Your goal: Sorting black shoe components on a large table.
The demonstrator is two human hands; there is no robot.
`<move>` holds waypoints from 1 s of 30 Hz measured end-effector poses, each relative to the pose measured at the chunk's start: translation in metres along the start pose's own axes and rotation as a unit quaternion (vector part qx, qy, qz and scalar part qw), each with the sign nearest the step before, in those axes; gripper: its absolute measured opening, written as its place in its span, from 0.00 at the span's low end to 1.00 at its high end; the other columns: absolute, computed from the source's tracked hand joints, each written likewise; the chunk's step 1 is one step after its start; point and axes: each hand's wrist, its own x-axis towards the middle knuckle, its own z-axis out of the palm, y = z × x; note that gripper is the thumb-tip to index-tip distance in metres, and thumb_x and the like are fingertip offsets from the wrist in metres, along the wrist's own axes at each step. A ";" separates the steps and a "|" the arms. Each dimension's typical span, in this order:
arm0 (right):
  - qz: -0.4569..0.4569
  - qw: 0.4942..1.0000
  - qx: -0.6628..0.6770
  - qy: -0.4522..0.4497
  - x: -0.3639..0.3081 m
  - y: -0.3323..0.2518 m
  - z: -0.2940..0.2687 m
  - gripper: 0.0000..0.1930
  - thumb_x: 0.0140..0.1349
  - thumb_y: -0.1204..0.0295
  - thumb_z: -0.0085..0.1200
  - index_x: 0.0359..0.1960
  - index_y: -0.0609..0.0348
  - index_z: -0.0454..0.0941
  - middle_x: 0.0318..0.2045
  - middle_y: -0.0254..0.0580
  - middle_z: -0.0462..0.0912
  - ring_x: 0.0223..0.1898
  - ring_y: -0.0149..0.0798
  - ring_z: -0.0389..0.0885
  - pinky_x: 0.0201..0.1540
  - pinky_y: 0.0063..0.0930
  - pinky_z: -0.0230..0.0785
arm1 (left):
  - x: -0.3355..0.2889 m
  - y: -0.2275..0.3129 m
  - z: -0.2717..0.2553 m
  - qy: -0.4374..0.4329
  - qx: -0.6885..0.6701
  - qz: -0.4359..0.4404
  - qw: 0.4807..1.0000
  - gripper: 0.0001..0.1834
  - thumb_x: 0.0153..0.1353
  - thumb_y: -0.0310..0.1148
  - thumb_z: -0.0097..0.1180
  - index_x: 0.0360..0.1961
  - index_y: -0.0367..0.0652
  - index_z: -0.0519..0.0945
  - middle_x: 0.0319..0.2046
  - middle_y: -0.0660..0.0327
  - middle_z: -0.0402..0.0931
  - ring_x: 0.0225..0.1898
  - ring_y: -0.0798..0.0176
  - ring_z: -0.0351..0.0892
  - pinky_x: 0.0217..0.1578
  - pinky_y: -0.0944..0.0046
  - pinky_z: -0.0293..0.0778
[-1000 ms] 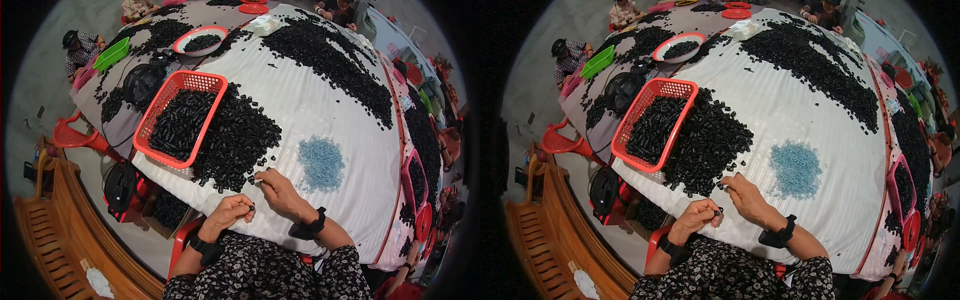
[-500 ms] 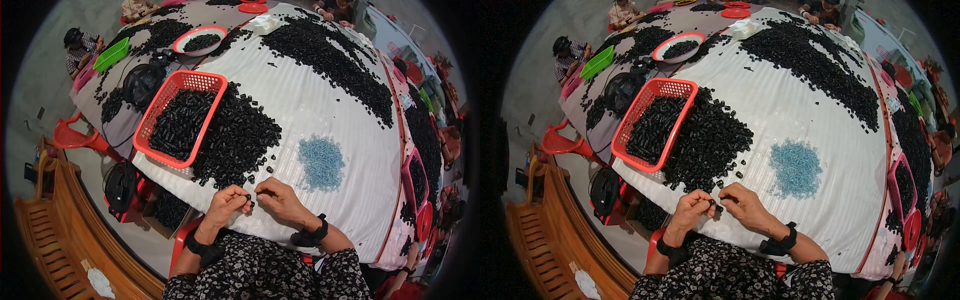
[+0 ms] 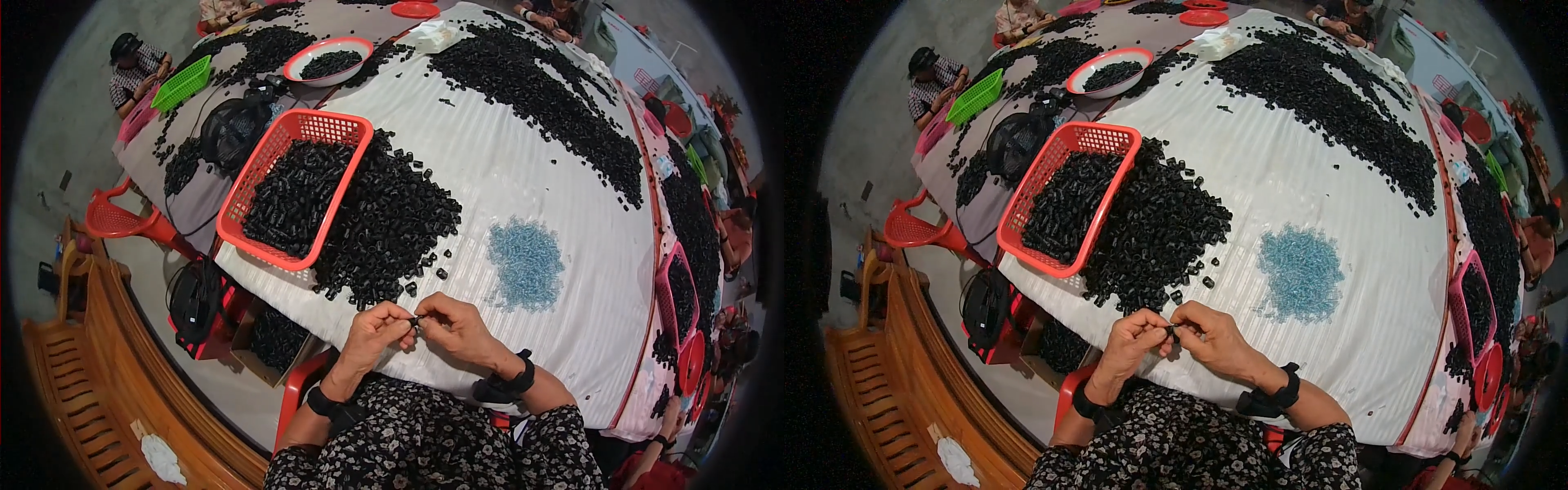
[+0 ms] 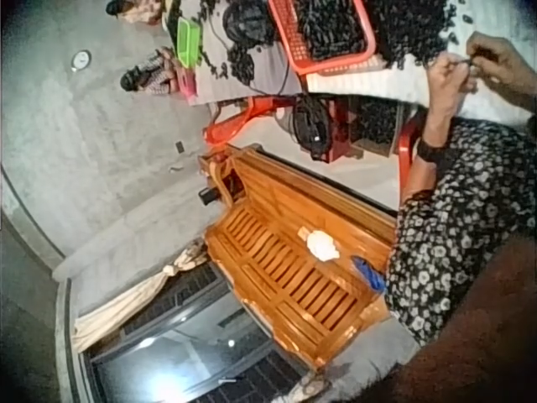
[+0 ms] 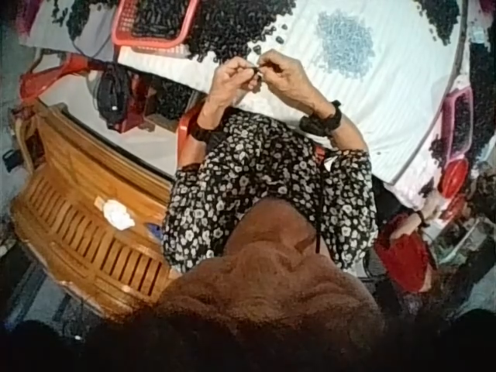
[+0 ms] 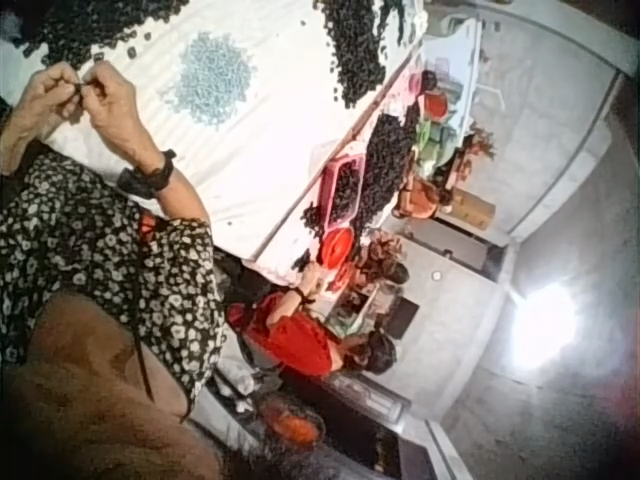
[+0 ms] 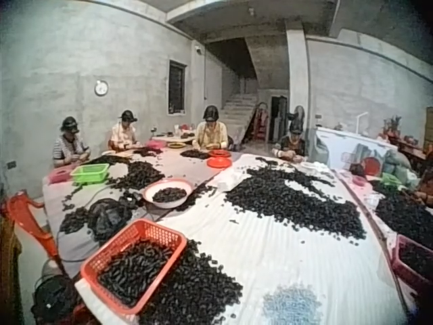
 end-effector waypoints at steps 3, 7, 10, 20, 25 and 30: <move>-0.006 0.999 -0.016 -0.034 0.000 -0.004 -0.001 0.04 0.61 0.76 0.46 0.36 0.63 0.68 0.27 0.43 0.76 0.27 0.31 0.75 0.30 0.26 0.68 | -0.001 0.000 0.001 -0.002 0.019 0.003 1.000 0.06 0.60 0.26 0.53 0.37 0.34 0.75 0.27 0.59 0.77 0.26 0.70 0.76 0.29 0.71 0.74; -0.028 0.996 -0.073 -0.050 -0.003 0.006 0.003 0.04 0.60 0.78 0.46 0.35 0.63 0.66 0.27 0.47 0.74 0.29 0.41 0.77 0.31 0.31 0.69 | -0.001 -0.001 0.006 0.015 0.055 0.025 0.998 0.03 0.61 0.24 0.52 0.34 0.34 0.74 0.25 0.60 0.77 0.24 0.72 0.75 0.27 0.72 0.74; -0.122 0.977 -0.176 -0.019 -0.004 0.013 0.010 0.06 0.57 0.79 0.49 0.34 0.62 0.64 0.27 0.47 0.71 0.29 0.47 0.75 0.31 0.34 0.69 | 0.002 -0.007 0.011 0.047 0.065 0.045 0.996 0.02 0.60 0.22 0.51 0.33 0.34 0.74 0.24 0.60 0.77 0.24 0.73 0.75 0.26 0.73 0.73; -0.236 0.885 -0.400 0.024 -0.004 0.022 0.018 0.19 0.46 0.72 0.55 0.38 0.70 0.66 0.24 0.42 0.68 0.26 0.41 0.72 0.26 0.31 0.66 | 0.005 -0.026 0.012 0.097 0.128 0.067 0.985 0.05 0.58 0.21 0.54 0.25 0.36 0.73 0.21 0.66 0.73 0.22 0.78 0.69 0.23 0.77 0.66; -0.225 0.873 -0.426 0.075 -0.006 0.029 0.028 0.20 0.45 0.70 0.54 0.38 0.71 0.66 0.21 0.41 0.67 0.22 0.38 0.71 0.22 0.29 0.66 | 0.005 -0.027 0.021 0.140 0.088 0.056 0.985 0.06 0.57 0.21 0.55 0.24 0.37 0.74 0.21 0.69 0.71 0.22 0.80 0.66 0.22 0.79 0.63; -0.203 0.862 -0.454 0.099 -0.004 0.036 0.036 0.15 0.47 0.73 0.51 0.36 0.68 0.67 0.21 0.40 0.67 0.21 0.36 0.71 0.20 0.26 0.65 | 0.004 -0.030 0.023 0.163 0.106 0.080 0.978 0.06 0.56 0.20 0.55 0.23 0.38 0.73 0.20 0.70 0.70 0.21 0.80 0.64 0.21 0.79 0.61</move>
